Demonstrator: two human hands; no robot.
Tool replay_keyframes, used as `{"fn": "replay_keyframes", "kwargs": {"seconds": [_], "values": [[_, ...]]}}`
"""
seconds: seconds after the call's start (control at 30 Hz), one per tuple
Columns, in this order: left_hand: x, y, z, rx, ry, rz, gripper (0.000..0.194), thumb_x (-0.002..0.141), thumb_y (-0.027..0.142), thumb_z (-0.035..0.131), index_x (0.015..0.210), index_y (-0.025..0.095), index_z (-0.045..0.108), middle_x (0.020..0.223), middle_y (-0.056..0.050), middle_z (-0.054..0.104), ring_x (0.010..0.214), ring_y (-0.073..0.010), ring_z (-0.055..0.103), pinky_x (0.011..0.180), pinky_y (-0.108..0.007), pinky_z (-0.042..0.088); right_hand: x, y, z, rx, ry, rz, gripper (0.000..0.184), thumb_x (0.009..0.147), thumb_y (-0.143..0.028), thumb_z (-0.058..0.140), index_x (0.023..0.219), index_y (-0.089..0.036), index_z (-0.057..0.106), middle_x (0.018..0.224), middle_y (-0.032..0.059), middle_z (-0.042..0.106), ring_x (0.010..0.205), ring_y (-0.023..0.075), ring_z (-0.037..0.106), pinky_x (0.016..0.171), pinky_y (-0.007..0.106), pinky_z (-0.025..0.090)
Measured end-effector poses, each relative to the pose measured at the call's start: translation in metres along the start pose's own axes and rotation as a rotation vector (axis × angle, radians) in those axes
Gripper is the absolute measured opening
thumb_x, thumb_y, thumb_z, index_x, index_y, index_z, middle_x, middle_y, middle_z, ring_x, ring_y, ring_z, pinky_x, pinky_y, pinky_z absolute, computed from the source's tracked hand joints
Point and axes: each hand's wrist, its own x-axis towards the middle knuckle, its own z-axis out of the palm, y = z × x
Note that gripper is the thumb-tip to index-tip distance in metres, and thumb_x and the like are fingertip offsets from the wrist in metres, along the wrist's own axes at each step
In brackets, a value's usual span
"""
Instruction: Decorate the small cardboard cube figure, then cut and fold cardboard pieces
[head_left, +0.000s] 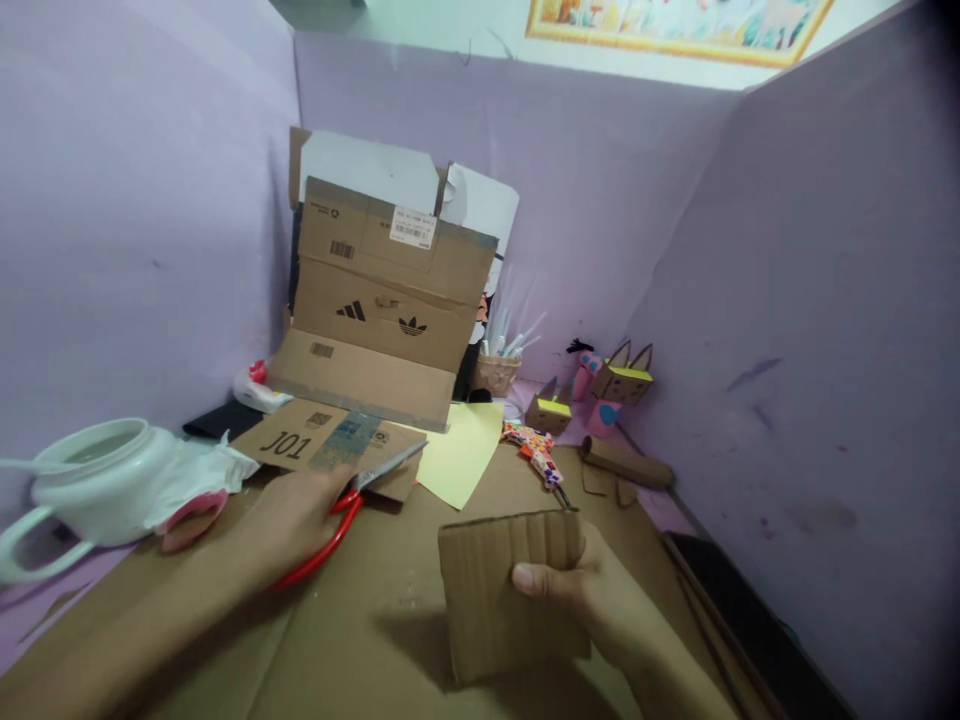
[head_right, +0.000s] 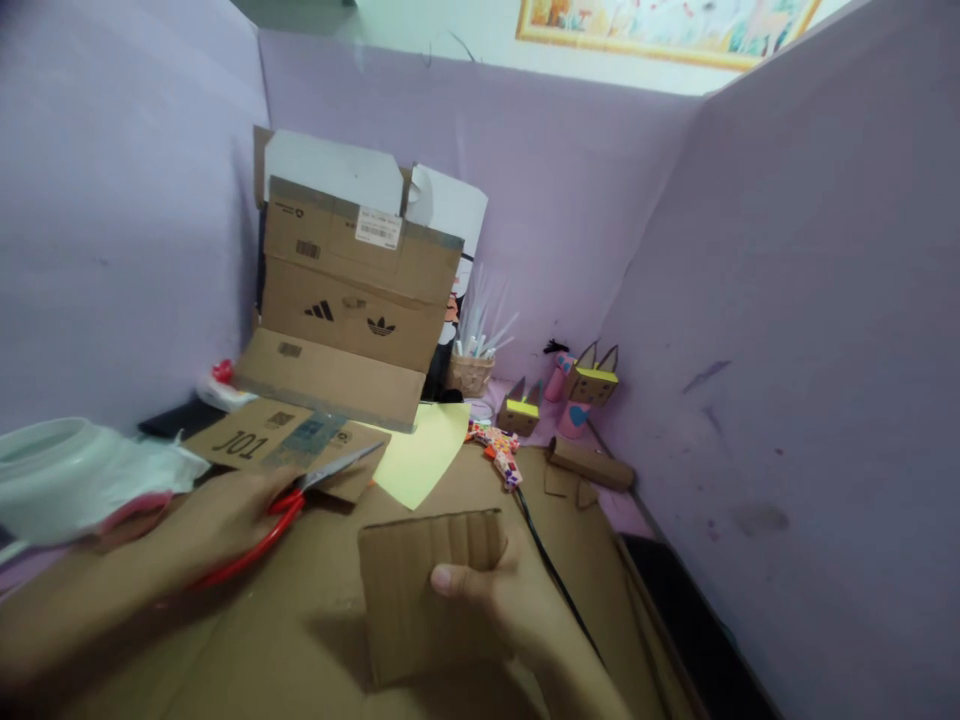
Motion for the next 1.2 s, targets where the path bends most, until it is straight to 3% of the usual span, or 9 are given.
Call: {"fn": "replay_keyframes", "kwargs": {"seconds": [0.1,0.37,0.57,0.67,0.83,1.03,1.13,1.2], "values": [[0.02,-0.004,0.005,0.063,-0.009,0.023,0.016,0.078,0.026,0.045,0.087,0.021,0.057,0.086,-0.008,0.068,0.078,-0.0251,0.064,0.061,-0.029,0.042,0.003,0.0,-0.001,0.009,0.041,0.0,0.044,0.049,-0.029,0.082,0.089,-0.015,0.067,0.093,0.0097,0.072,0.083,0.0264,0.066,0.068,0.034,0.052],[0.045,0.002,0.029,0.17,0.088,-0.039,0.018,0.081,0.024,0.037,0.082,0.017,0.054,0.082,-0.016,0.066,0.075,-0.0317,0.064,0.056,-0.034,0.04,0.002,0.004,0.004,0.015,-0.012,0.036,0.044,0.05,-0.029,0.081,0.089,-0.015,0.068,0.086,0.0084,0.073,0.078,0.0251,0.067,0.069,0.034,0.052],[0.063,0.01,0.042,0.17,0.157,-0.064,0.027,0.084,0.027,0.034,0.098,0.014,0.053,0.088,-0.017,0.065,0.081,-0.0318,0.063,0.063,-0.037,0.044,0.0,0.002,0.008,0.004,0.0,0.041,0.041,0.051,-0.028,0.081,0.088,-0.016,0.068,0.086,0.0079,0.074,0.078,0.0251,0.067,0.07,0.034,0.052],[0.064,0.007,0.038,0.132,0.113,-0.044,0.033,0.083,0.028,0.037,0.108,0.015,0.052,0.093,-0.017,0.065,0.086,-0.0312,0.062,0.068,-0.038,0.045,0.0,0.001,0.01,0.028,-0.022,0.052,0.039,0.051,-0.028,0.08,0.087,-0.017,0.069,0.085,0.0078,0.073,0.077,0.0248,0.067,0.07,0.034,0.052],[0.055,-0.003,0.028,0.042,-0.012,0.064,0.046,0.069,0.027,0.057,0.115,0.024,0.055,0.099,-0.009,0.065,0.091,-0.0254,0.061,0.073,-0.03,0.047,0.0,0.003,0.01,0.015,-0.037,0.069,0.039,0.052,-0.03,0.079,0.087,-0.017,0.068,0.084,0.0081,0.073,0.077,0.0261,0.067,0.072,0.038,0.052],[0.052,-0.002,0.031,-0.011,0.188,-0.038,0.042,0.071,0.02,0.05,0.112,0.01,0.058,0.101,-0.022,0.057,0.098,-0.0393,0.054,0.078,-0.051,0.043,0.003,0.005,0.011,0.038,0.029,0.073,0.048,0.047,-0.028,0.081,0.091,-0.016,0.067,0.084,0.0088,0.073,0.079,0.027,0.067,0.073,0.039,0.052],[0.046,0.007,0.029,-0.138,0.288,-0.001,0.039,0.079,0.032,0.046,0.112,0.014,0.056,0.103,-0.016,0.058,0.101,-0.0309,0.054,0.085,-0.044,0.044,0.005,0.006,0.011,0.133,0.063,0.055,0.049,0.049,-0.026,0.082,0.094,-0.016,0.065,0.087,0.0089,0.073,0.078,0.0258,0.067,0.071,0.037,0.053],[0.036,0.02,0.027,-0.479,0.225,0.025,0.044,0.082,0.046,0.042,0.11,0.015,0.055,0.096,-0.011,0.062,0.087,-0.0234,0.059,0.073,-0.035,0.05,0.008,0.009,0.012,0.235,0.058,0.059,0.049,0.051,-0.027,0.082,0.096,-0.015,0.064,0.089,0.0093,0.073,0.078,0.0256,0.068,0.072,0.038,0.053]]}}
